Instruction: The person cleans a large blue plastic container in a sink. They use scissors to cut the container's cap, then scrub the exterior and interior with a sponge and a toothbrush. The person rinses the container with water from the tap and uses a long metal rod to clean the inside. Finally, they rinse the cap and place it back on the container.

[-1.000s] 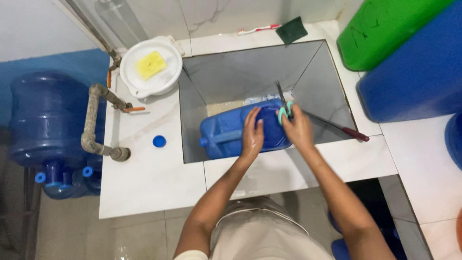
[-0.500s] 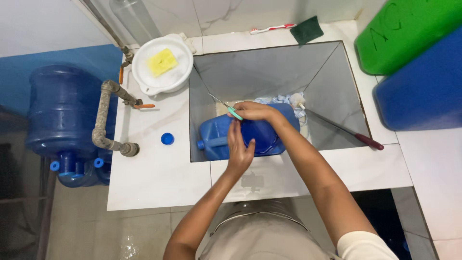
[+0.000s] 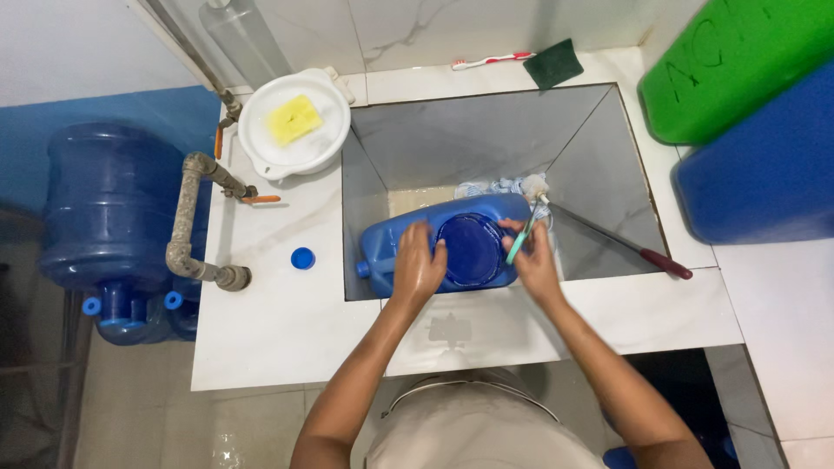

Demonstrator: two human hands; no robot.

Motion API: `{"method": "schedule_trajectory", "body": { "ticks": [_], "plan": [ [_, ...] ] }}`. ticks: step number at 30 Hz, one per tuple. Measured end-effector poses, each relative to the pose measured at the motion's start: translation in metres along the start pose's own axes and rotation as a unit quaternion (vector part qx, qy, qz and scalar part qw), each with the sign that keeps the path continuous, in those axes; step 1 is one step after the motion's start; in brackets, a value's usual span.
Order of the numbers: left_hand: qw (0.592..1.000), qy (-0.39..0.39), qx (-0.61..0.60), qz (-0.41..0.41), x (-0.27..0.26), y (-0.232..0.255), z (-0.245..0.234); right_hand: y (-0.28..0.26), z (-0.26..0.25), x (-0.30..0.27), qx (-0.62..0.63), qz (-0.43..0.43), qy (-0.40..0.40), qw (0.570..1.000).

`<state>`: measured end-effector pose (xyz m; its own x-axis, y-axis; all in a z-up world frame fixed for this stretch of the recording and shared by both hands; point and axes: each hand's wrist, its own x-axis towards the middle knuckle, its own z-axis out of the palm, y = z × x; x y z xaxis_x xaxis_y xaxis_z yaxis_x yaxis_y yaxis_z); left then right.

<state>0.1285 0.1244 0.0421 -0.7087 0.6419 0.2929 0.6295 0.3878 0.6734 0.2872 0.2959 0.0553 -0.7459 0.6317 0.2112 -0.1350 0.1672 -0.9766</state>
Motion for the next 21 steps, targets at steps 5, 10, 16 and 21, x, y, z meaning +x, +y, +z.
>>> {"method": "schedule_trajectory", "body": {
  "ticks": [5,10,16,21],
  "plan": [
    [0.967,-0.013,-0.232,-0.107,-0.018,-0.022,0.063,-0.025,0.042,0.005,-0.133,-0.044,-0.021,0.99],
    [0.658,-0.058,-0.66,-0.359,-0.06,-0.015,0.066,-0.052,0.066,0.095,-0.373,0.094,-0.294,0.875],
    [0.686,0.01,-0.629,-0.365,-0.037,0.038,-0.027,-0.055,0.08,0.125,-0.098,0.071,-0.345,0.931],
    [0.842,0.079,-0.515,-0.143,0.002,0.019,-0.09,-0.079,0.053,0.076,0.032,0.044,-0.157,0.986]
  ]
}}
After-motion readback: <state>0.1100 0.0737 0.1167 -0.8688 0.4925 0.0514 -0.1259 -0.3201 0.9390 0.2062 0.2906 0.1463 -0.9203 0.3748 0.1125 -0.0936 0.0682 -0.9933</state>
